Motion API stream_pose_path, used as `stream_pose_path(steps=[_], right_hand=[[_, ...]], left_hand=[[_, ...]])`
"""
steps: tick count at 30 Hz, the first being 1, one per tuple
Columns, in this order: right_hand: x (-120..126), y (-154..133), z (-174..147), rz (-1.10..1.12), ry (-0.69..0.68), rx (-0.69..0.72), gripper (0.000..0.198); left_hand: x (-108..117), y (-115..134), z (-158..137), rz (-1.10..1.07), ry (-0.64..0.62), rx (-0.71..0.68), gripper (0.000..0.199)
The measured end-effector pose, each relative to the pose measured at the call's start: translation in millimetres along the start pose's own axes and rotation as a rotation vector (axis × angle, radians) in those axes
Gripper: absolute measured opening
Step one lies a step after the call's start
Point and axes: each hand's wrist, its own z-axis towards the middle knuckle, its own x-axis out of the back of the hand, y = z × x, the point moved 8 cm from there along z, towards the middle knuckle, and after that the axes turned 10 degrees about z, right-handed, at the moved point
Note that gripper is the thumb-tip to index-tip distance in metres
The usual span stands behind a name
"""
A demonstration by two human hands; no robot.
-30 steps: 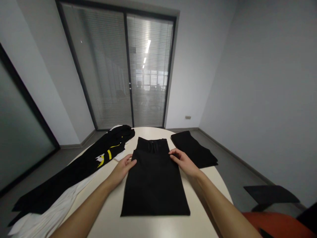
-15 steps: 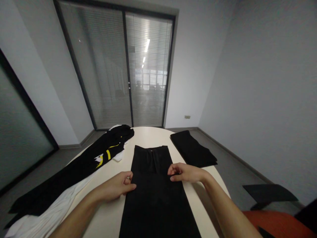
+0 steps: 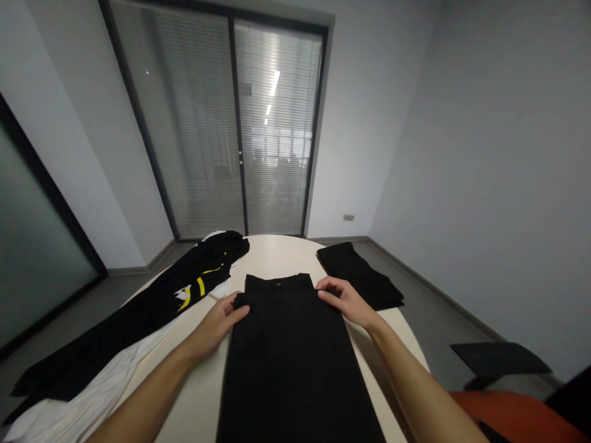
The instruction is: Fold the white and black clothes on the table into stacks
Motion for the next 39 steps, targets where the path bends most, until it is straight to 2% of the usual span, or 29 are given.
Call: stream_pose_path(steps=[2, 3, 8, 11, 15, 17, 19, 21, 24, 26, 27, 30, 32, 35, 39], right_hand=[[5.1, 12.4, 7.5, -0.059, 0.101, 0.033, 0.035], [4.3, 22.0, 11.1, -0.087, 0.104, 0.025, 0.036], [-3.2, 63.2, 17.7, -0.213, -0.037, -0.113, 0.039], [-3.5, 66.5, 9.4, -0.246, -0.117, -0.224, 0.043], [-19.6, 57.0, -9.2, -0.152, -0.334, -0.321, 0.047], [-25.5, 51.7, -14.8, -0.165, -0.378, -0.337, 0.048], [-30.2, 42.3, -15.9, -0.207, -0.387, -0.293, 0.045], [-33.7, 26.1, -14.6, -0.218, -0.372, -0.191, 0.040], [-30.5, -2.0, -12.9, -0.195, -0.277, -0.033, 0.033], [-28.1, -10.5, -13.3, -0.219, -0.234, -0.006, 0.034], [-28.7, -9.8, -13.5, -0.257, -0.235, -0.023, 0.037], [-34.6, 3.4, -13.2, -0.451, -0.274, -0.093, 0.050], [-40.2, 9.1, -11.5, -0.583, -0.285, -0.069, 0.048], [-49.8, 6.6, -10.7, -0.677, -0.279, 0.022, 0.034], [-59.7, -4.6, -13.4, -0.567, -0.286, 0.067, 0.032]], left_hand=[[5.1, -9.9, 10.2, 0.042, 0.104, -0.033, 0.050], [6.2, -16.8, 14.8, 0.080, 0.131, -0.043, 0.049], [3.2, -43.0, 23.2, 0.296, 0.083, -0.054, 0.033], [-0.5, -40.6, 15.0, 0.341, 0.014, -0.021, 0.028], [-8.6, -28.0, -2.2, 0.505, -0.098, 0.030, 0.023], [-12.3, -19.9, -8.2, 0.576, -0.117, 0.012, 0.020], [-15.4, -10.3, -11.3, 0.596, -0.102, -0.036, 0.016], [-18.0, -0.1, -13.1, 0.526, -0.075, -0.090, 0.018], [-19.9, 13.5, -15.8, 0.381, -0.039, -0.156, 0.021], [-21.9, 19.1, -17.8, 0.389, -0.038, -0.191, 0.014], [-24.2, 20.1, -18.7, 0.417, -0.055, -0.206, 0.013], [-34.3, 15.9, -20.7, 0.509, -0.158, -0.221, 0.040], [-37.6, 10.6, -20.8, 0.579, -0.185, -0.212, 0.049], [-38.5, 6.7, -20.2, 0.674, -0.158, -0.206, 0.042], [-43.0, 11.9, -20.4, 0.718, -0.137, -0.276, 0.027]])
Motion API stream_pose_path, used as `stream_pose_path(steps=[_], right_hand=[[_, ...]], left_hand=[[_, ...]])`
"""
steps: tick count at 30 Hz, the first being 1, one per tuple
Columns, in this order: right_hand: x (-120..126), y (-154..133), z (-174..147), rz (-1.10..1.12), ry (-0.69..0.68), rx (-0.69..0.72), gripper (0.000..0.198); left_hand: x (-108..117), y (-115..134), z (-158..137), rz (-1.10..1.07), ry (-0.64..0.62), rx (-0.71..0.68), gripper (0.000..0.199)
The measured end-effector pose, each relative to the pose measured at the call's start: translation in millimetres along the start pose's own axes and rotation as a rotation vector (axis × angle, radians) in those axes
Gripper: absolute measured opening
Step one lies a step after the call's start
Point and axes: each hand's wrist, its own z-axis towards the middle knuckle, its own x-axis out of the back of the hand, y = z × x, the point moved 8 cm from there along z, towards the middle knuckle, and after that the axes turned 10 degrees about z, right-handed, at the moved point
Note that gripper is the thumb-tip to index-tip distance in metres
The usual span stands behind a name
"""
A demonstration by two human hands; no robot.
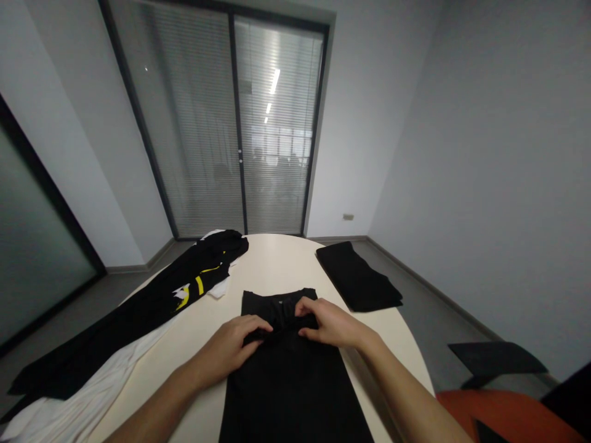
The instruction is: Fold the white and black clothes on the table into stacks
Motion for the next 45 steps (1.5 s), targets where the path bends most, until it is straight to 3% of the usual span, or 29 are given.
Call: stream_pose_path(steps=[4, 8, 12, 17, 21, 25, 30, 34, 40, 45], right_hand=[[9.5, -10.0, 3.6, 0.045, 0.113, 0.081, 0.029], [16.6, 9.3, 9.4, -0.049, 0.260, 0.053, 0.040], [8.7, 47.9, 12.4, -0.090, 0.216, -0.077, 0.048], [15.0, 68.4, 8.3, -0.135, 0.233, -0.177, 0.027], [17.4, 65.7, 5.0, -0.163, 0.205, -0.207, 0.016], [19.0, 61.0, 0.2, -0.060, 0.159, -0.228, 0.011], [35.5, 51.8, -0.6, 0.196, 0.279, -0.083, 0.013], [39.3, 70.0, 7.3, 0.133, 0.415, -0.091, 0.018], [27.6, 95.2, 20.8, 0.023, 0.449, -0.145, 0.026], [32.0, 98.8, 21.4, 0.079, 0.517, -0.170, 0.028]], left_hand=[[12.4, -4.2, 7.7, 0.043, 0.175, 0.022, 0.023], [19.2, -31.2, 16.8, 0.013, 0.349, 0.138, 0.028], [5.3, -67.5, 17.8, -0.030, 0.328, 0.239, 0.043], [1.4, -92.0, 6.7, 0.037, 0.327, 0.348, 0.049], [3.9, -86.3, 6.1, 0.138, 0.269, 0.319, 0.034], [16.6, -65.2, 7.1, 0.182, 0.307, 0.217, 0.017], [26.1, -54.4, 8.4, 0.091, 0.322, 0.262, 0.020], [21.0, -67.2, 17.4, -0.008, 0.378, 0.295, 0.029], [-0.8, -103.7, 27.5, -0.139, 0.390, 0.320, 0.036], [-1.8, -109.6, 26.3, -0.191, 0.414, 0.326, 0.037]])
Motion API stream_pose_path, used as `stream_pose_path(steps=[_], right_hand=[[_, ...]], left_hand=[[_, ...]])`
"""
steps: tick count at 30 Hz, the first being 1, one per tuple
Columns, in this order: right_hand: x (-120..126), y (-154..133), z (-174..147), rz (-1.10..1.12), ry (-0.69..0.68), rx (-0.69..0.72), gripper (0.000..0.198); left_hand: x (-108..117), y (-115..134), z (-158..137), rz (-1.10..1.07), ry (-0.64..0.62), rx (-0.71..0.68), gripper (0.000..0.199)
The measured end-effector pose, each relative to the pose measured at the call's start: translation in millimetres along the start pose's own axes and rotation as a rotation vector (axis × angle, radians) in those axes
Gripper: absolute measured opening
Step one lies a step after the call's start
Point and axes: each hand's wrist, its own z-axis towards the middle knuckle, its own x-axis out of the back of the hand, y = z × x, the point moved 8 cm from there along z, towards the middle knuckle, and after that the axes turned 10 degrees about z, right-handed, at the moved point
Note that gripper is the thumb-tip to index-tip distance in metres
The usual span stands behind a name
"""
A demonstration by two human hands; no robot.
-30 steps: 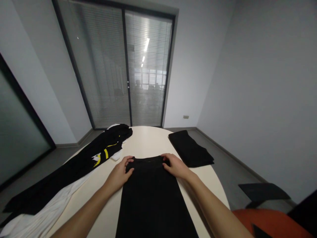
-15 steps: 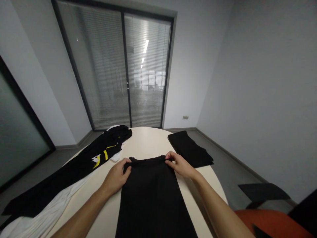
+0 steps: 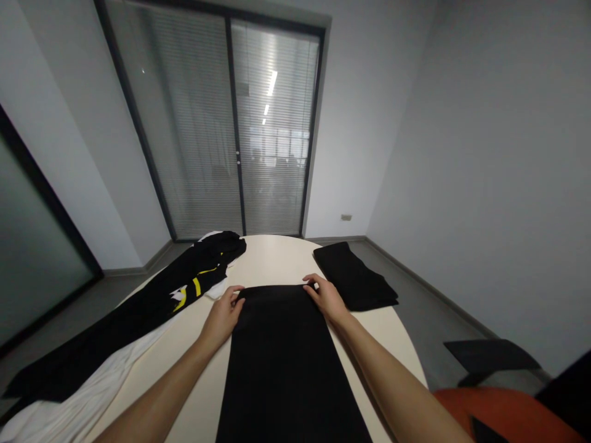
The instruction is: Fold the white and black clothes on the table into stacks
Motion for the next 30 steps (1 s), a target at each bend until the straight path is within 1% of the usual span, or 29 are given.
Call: stream_pose_path(steps=[2, 4, 6, 8, 10, 12, 14, 16, 18, 20, 22, 24, 26, 27, 29, 30], right_hand=[[0.2, 4.8, 0.3, 0.048, 0.003, -0.037, 0.033], [1.2, 12.1, -0.9, 0.115, 0.003, -0.076, 0.038], [3.9, 22.8, -4.7, 0.193, 0.007, -0.148, 0.046], [5.8, 32.3, -10.5, 0.281, -0.006, -0.231, 0.057], [5.1, 33.5, -15.3, 0.360, -0.045, -0.261, 0.063], [4.4, 26.3, -16.5, 0.402, -0.058, -0.218, 0.055], [3.9, 19.6, -15.1, 0.389, -0.021, -0.178, 0.041], [1.5, 19.1, -13.2, 0.337, 0.030, -0.196, 0.032], [-2.7, 20.9, -11.2, 0.274, 0.049, -0.225, 0.030], [-4.3, 19.5, -9.5, 0.230, 0.045, -0.207, 0.029], [0.0, 15.8, -9.6, 0.193, 0.052, -0.164, 0.030], [6.0, 14.4, -12.8, 0.172, 0.038, -0.155, 0.035], [5.8, 17.1, -18.2, 0.222, -0.046, -0.200, 0.043], [3.0, 19.3, -21.3, 0.270, -0.104, -0.232, 0.046], [-4.0, 22.9, -25.4, 0.340, -0.192, -0.277, 0.046], [-6.0, 23.6, -24.9, 0.340, -0.195, -0.273, 0.043]], left_hand=[[1.8, 3.1, -2.4, 0.076, 0.004, 0.018, 0.038], [5.9, 7.8, -6.3, 0.216, 0.023, 0.034, 0.038], [10.5, 11.8, -11.0, 0.336, 0.043, 0.048, 0.038], [13.0, 13.3, -15.1, 0.380, 0.041, 0.058, 0.040], [13.6, 12.8, -17.5, 0.382, 0.028, 0.057, 0.041], [13.8, 10.6, -18.0, 0.377, 0.022, 0.058, 0.040], [13.8, 7.4, -16.7, 0.365, 0.022, 0.061, 0.039], [13.4, 5.3, -14.5, 0.347, 0.020, 0.063, 0.039], [13.6, 5.2, -12.4, 0.339, 0.020, 0.072, 0.041], [15.6, 6.0, -12.3, 0.361, 0.024, 0.113, 0.045], [18.6, 6.8, -15.7, 0.407, 0.015, 0.172, 0.052], [20.5, 8.1, -22.4, 0.446, -0.019, 0.202, 0.058], [19.4, 10.9, -29.8, 0.459, -0.069, 0.154, 0.063], [17.5, 13.5, -32.9, 0.465, -0.094, 0.090, 0.062], [11.7, 18.3, -37.1, 0.491, -0.135, -0.065, 0.051], [8.7, 19.3, -37.5, 0.513, -0.144, -0.128, 0.044]])
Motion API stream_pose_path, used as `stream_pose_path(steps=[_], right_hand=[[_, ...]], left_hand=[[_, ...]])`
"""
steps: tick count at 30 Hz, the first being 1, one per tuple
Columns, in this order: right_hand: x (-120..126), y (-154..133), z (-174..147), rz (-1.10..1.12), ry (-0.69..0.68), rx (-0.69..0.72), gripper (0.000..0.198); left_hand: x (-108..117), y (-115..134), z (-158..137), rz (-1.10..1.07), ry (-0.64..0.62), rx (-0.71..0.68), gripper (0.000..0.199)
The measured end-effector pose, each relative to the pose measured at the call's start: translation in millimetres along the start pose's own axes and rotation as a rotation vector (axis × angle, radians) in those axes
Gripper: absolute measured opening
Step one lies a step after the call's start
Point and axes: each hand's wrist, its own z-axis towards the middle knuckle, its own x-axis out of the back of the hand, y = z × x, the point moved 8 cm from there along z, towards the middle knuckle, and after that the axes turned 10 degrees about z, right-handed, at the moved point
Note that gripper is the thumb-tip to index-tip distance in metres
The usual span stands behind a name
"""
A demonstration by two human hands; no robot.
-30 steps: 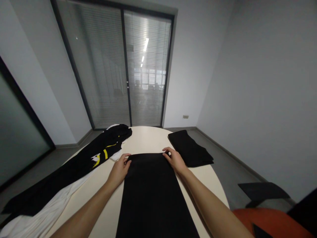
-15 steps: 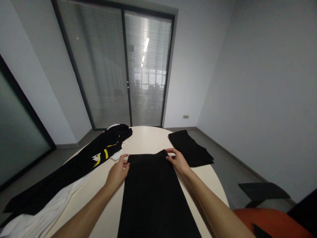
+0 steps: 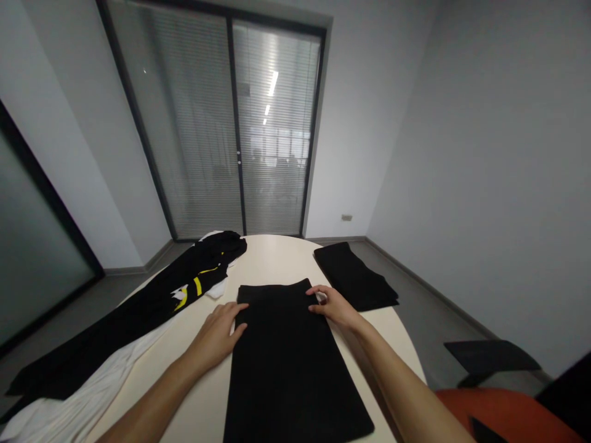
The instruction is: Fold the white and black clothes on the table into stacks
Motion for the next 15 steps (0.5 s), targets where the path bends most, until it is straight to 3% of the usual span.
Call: stream_pose_path(steps=[2, 5, 8, 12, 15], right_hand=[[-0.9, -3.5, 5.5, -0.054, 0.055, 0.075, 0.036], [-3.1, -14.9, 14.2, -0.138, 0.154, 0.222, 0.027], [-0.7, -16.3, 15.5, -0.150, 0.186, 0.185, 0.033], [-0.7, -11.3, -1.2, -0.039, -0.013, 0.017, 0.053], [-5.5, -12.8, -14.1, -0.021, -0.170, -0.002, 0.058]], left_hand=[[-4.2, -0.5, 4.8, 0.054, 0.016, -0.045, 0.038], [-3.4, -5.3, 17.1, 0.134, 0.066, 0.013, 0.045], [6.7, -3.1, 21.2, 0.173, 0.095, 0.073, 0.048], [17.1, 0.8, 6.2, 0.084, 0.016, 0.162, 0.046], [13.1, 6.0, -2.6, 0.026, -0.062, 0.128, 0.054]])
